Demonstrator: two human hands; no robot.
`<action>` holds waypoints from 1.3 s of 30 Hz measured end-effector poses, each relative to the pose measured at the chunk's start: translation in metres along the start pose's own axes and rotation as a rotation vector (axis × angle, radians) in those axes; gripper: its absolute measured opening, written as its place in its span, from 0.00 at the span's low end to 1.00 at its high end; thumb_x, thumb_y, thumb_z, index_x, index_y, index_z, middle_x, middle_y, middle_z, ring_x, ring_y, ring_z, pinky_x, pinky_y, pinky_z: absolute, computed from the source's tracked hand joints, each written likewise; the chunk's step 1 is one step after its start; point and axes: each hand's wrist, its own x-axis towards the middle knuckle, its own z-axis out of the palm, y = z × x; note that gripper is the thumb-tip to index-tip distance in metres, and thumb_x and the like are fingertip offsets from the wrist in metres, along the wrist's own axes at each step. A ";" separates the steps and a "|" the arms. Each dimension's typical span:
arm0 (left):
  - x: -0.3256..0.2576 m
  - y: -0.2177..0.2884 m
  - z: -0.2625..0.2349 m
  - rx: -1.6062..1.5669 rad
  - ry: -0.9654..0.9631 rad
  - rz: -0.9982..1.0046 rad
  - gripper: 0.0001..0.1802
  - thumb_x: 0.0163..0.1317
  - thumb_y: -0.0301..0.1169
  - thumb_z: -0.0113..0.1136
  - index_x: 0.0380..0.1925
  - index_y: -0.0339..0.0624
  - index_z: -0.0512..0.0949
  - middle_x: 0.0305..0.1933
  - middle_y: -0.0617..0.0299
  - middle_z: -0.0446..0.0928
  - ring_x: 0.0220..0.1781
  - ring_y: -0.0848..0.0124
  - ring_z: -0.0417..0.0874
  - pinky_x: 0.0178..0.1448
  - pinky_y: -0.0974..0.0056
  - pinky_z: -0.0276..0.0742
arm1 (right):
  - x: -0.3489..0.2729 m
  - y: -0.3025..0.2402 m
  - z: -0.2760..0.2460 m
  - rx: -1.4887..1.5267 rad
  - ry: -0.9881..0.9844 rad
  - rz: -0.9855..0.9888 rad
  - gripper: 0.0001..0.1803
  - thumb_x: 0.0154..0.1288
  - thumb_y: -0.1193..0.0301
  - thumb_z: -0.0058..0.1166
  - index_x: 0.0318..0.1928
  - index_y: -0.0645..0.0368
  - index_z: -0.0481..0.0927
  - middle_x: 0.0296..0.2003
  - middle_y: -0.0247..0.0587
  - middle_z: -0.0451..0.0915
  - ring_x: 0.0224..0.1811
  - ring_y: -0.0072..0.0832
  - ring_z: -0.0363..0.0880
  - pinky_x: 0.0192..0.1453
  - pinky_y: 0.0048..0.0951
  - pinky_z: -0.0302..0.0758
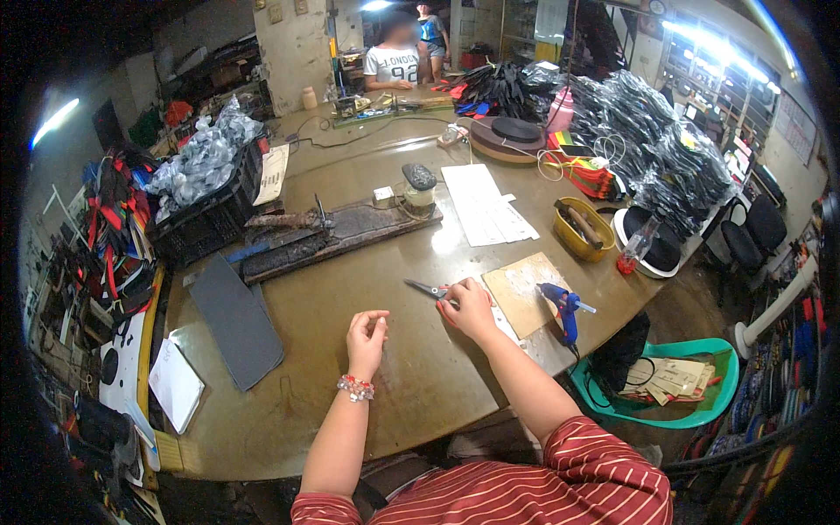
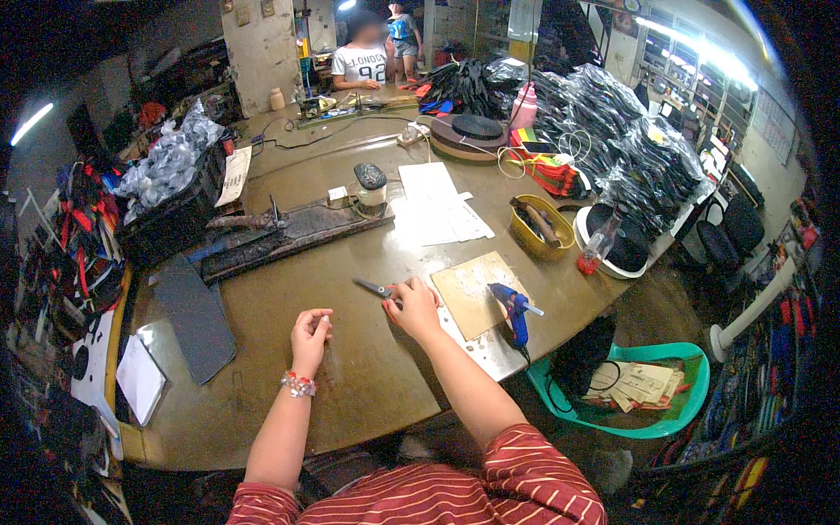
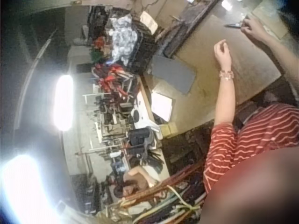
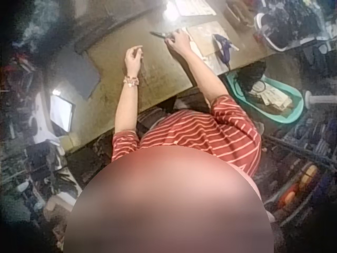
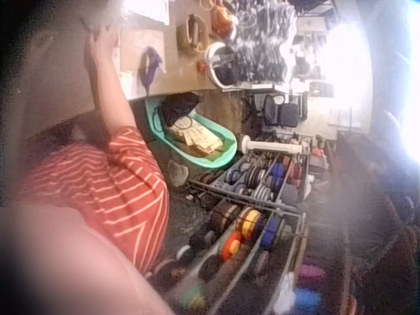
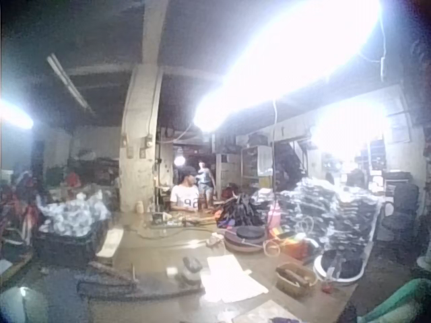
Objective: The person cuts a dark gray sheet with red-handled scissors, then places paper templates on the sheet and traces their outlines with a pencil. The person then flips the sheet and continues tracing on the other side.
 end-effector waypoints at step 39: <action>0.006 -0.007 -0.014 -0.173 0.093 -0.108 0.08 0.66 0.28 0.52 0.41 0.37 0.76 0.34 0.67 0.75 0.31 0.81 0.74 0.34 0.74 0.75 | 0.099 0.033 -0.191 -0.556 -0.191 -0.042 0.15 0.48 0.65 0.64 0.39 0.53 0.82 0.33 0.46 0.82 0.38 0.41 0.82 0.42 0.40 0.79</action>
